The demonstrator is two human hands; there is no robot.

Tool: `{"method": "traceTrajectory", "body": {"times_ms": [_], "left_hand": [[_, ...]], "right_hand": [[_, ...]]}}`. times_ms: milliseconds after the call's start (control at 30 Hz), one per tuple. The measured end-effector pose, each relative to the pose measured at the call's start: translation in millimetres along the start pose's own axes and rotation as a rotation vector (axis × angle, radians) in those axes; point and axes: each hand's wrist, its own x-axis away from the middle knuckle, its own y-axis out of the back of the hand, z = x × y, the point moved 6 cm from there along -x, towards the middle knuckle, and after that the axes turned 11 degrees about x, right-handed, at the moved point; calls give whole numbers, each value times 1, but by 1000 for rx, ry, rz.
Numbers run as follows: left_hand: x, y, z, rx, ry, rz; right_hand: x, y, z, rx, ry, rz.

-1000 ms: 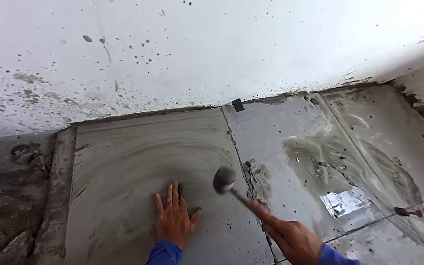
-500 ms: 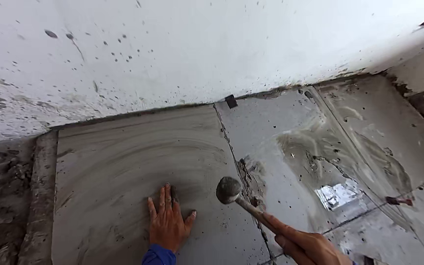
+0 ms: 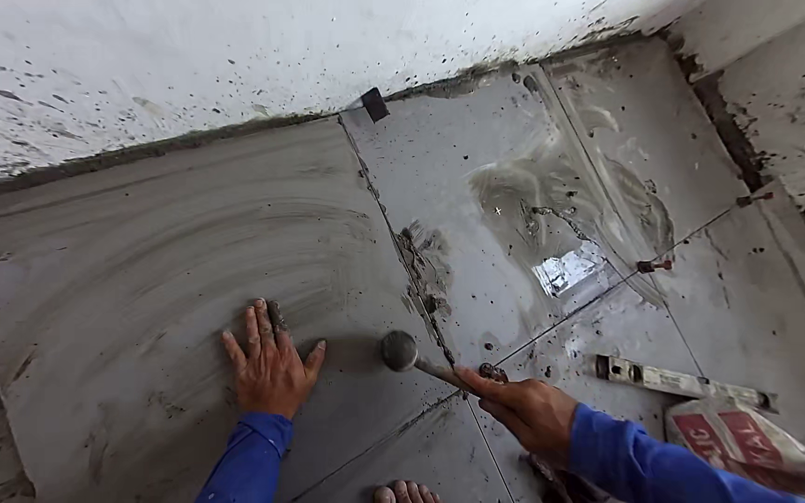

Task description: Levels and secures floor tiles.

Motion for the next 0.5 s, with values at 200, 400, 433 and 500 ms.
{"method": "traceTrajectory", "body": {"times_ms": [200,400,433,500], "left_hand": [[2,-3,2,17,16,-7],[-2,-2,-1,8,6,-30],[-1,-1,-1,8,13,-32],[1,-1,0,20,40,2]], "right_hand": [[6,46,19,-65,120,-367],[-7,21,-3,46,-96,128],[-7,27,1,45,-74,60],[-10,38,12,38,-19,-107]]}}
